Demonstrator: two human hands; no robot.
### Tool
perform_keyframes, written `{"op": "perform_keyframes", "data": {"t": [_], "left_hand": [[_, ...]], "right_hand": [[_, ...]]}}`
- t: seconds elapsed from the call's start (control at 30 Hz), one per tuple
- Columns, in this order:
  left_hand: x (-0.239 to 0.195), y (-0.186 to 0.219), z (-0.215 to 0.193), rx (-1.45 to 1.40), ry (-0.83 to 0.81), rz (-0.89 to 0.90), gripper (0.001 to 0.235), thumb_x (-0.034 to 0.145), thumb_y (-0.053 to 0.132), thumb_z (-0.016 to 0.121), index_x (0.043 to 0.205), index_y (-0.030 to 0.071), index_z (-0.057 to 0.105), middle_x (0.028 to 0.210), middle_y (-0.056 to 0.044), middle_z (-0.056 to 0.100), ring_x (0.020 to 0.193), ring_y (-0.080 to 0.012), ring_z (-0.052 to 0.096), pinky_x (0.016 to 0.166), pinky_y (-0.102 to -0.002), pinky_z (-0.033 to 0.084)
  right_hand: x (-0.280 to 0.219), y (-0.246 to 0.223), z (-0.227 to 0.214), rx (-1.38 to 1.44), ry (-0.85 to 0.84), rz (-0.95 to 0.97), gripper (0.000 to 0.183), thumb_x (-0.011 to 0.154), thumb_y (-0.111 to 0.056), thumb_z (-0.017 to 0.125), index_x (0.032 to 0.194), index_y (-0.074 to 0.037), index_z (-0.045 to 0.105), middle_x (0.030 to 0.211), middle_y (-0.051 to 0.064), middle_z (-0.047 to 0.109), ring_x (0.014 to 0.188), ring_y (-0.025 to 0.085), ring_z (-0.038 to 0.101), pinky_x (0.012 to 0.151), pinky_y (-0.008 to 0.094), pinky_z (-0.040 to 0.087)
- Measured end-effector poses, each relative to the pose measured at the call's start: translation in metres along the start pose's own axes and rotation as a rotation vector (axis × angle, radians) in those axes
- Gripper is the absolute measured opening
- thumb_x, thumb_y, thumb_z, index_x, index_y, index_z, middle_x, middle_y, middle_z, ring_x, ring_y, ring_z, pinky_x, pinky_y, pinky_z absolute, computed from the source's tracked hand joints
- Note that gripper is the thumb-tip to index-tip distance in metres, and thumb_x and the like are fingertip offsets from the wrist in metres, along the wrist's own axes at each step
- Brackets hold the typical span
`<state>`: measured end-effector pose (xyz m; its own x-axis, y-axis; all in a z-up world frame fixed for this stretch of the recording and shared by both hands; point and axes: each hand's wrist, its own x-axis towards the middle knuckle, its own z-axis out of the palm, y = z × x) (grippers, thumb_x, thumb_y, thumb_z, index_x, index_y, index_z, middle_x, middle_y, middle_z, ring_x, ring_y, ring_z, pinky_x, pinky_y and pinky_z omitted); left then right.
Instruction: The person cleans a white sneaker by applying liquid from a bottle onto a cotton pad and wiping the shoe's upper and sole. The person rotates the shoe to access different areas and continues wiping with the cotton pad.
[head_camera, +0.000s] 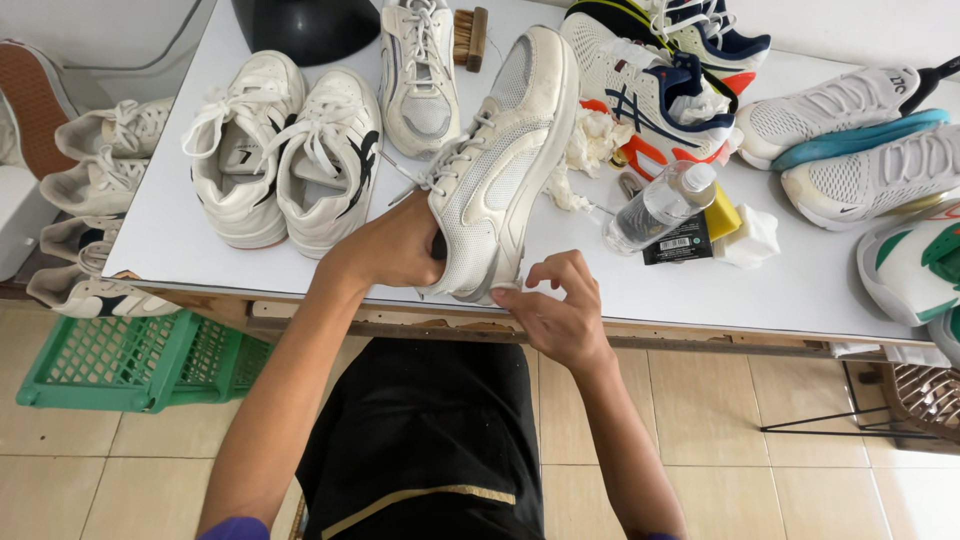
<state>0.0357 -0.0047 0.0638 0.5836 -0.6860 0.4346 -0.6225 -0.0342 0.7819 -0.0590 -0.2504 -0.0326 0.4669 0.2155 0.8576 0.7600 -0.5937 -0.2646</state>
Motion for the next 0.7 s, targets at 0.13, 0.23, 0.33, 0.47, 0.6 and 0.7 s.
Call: {"op": "perform_keyframes", "data": {"t": [0.13,0.23,0.33,0.47,0.6,0.7], "left_hand": [[-0.004,-0.013,0.003,0.016,0.001,0.032,0.067,0.076,0.004,0.084,0.140,-0.007,0.069,0.127,-0.032,0.077,0.121,-0.0534,0.072,0.109,-0.065,0.052],[-0.007,-0.018,0.004,0.004,0.015,0.037,0.067,0.077,0.006,0.085,0.141,-0.005,0.069,0.129,-0.030,0.076,0.123,-0.0517,0.071,0.111,-0.065,0.051],[-0.008,-0.027,0.004,0.015,0.004,0.023,0.068,0.076,0.006,0.087,0.141,-0.007,0.069,0.127,-0.031,0.077,0.121,-0.0537,0.072,0.114,-0.066,0.050],[-0.011,-0.034,0.010,0.002,0.006,0.010,0.069,0.077,0.007,0.088,0.143,-0.004,0.070,0.130,-0.029,0.077,0.124,-0.0506,0.072,0.114,-0.065,0.050],[-0.018,-0.084,0.022,0.015,0.000,-0.004,0.071,0.077,0.008,0.090,0.143,-0.003,0.070,0.132,-0.027,0.077,0.127,-0.0502,0.070,0.116,-0.067,0.048],[-0.022,-0.095,0.023,0.018,0.013,-0.013,0.076,0.075,0.009,0.091,0.146,-0.003,0.068,0.137,-0.028,0.075,0.132,-0.0517,0.067,0.121,-0.066,0.043]], "right_hand": [[-0.005,-0.004,0.003,-0.018,-0.030,-0.032,0.006,0.094,-0.017,0.091,0.092,-0.024,0.091,0.092,0.002,0.060,0.085,0.026,0.059,0.066,0.035,0.053],[0.001,-0.009,-0.003,0.012,-0.112,-0.028,0.007,0.096,-0.021,0.089,0.089,-0.022,0.090,0.098,0.002,0.061,0.089,0.027,0.061,0.070,0.035,0.055],[0.012,0.000,-0.010,0.538,-0.035,0.180,0.003,0.094,-0.018,0.089,0.091,-0.018,0.091,0.101,0.003,0.060,0.089,0.019,0.058,0.070,0.032,0.056],[0.050,0.007,-0.005,0.228,0.166,0.217,0.005,0.102,-0.009,0.085,0.102,-0.012,0.089,0.097,0.003,0.054,0.079,0.015,0.052,0.067,0.031,0.053],[0.055,0.012,0.007,0.150,0.131,0.262,0.007,0.099,-0.008,0.088,0.104,-0.013,0.091,0.094,0.001,0.051,0.072,0.015,0.052,0.065,0.033,0.056],[0.044,0.003,0.004,0.139,0.101,0.203,0.007,0.095,-0.006,0.089,0.096,-0.012,0.091,0.093,0.006,0.054,0.074,0.019,0.055,0.067,0.037,0.056]]}}
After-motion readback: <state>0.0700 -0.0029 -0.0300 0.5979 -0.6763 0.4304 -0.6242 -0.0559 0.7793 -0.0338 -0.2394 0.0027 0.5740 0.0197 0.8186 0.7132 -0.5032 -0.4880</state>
